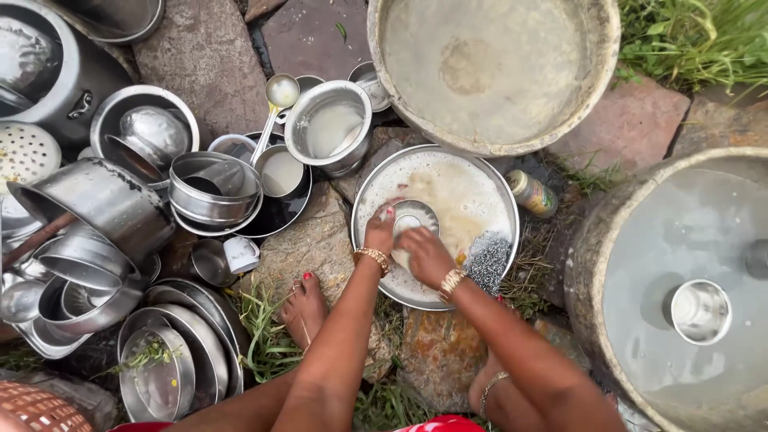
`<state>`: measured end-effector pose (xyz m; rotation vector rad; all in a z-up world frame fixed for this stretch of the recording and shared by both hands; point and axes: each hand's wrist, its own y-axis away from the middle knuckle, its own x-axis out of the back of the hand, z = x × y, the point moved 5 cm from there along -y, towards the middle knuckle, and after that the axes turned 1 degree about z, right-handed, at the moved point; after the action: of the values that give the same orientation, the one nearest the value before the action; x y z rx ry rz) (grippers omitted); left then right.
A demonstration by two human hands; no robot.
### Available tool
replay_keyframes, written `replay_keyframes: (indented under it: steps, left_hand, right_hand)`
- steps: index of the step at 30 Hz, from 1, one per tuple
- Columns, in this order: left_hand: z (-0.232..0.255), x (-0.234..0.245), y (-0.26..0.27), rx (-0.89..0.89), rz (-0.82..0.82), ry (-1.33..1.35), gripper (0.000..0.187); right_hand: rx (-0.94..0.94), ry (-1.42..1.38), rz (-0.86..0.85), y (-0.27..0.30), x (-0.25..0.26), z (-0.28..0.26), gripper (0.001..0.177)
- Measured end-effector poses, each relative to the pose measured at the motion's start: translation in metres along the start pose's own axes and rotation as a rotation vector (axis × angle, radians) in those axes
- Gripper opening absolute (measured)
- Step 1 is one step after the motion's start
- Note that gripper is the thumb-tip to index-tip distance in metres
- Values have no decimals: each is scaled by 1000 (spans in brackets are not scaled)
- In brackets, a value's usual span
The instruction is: Washing a large variety of metal plates, cups, and kitchenware outdoors using basins and a scrub.
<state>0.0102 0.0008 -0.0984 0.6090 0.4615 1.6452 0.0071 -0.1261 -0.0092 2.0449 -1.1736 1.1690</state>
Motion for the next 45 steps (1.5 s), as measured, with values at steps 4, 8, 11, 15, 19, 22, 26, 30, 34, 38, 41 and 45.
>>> replay_keyframes:
  steps: [4, 8, 11, 15, 19, 22, 26, 30, 34, 38, 41, 45]
  left_hand:
    - [-27, -12, -63, -501, 233, -357, 27]
    - [-30, 0, -101, -393, 294, -517, 34]
    - [3, -9, -75, -1, -371, -892, 37]
    - [97, 18, 41, 489, -169, 349, 50]
    - [69, 69, -4, 273, 296, 668, 53]
    - [70, 112, -38, 87, 637, 860, 56]
    - [110, 129, -48, 174, 608, 948, 58]
    - [147, 159, -63, -121, 775, 644, 31]
    - [234, 179, -3, -570, 1150, -547, 31]
    - [297, 183, 52, -915, 1016, -918, 17]
    - [311, 165, 85, -1250, 917, -1156, 15]
    - [281, 152, 106, -1108, 942, -1020, 22]
  right_hand:
    - [-81, 246, -535, -1, 77, -16, 39]
    - [-19, 615, -51, 5, 111, -40, 34]
    - [218, 240, 87, 15, 124, -60, 54]
    - [-553, -449, -64, 31, 169, -11, 39]
    - [-561, -410, 263, 69, 315, 34, 47]
    - [-362, 357, 254, 126, 398, 87, 47]
    - [-387, 499, 292, 303, 322, 398, 40]
    - [-595, 840, 170, 353, 285, 477, 50]
    - [-539, 885, -28, 273, 304, 303, 42]
    - [-252, 835, 23, 144, 318, 74, 39]
    - [68, 476, 71, 95, 273, 18, 40]
    - [-11, 358, -141, 35, 151, 19, 59]
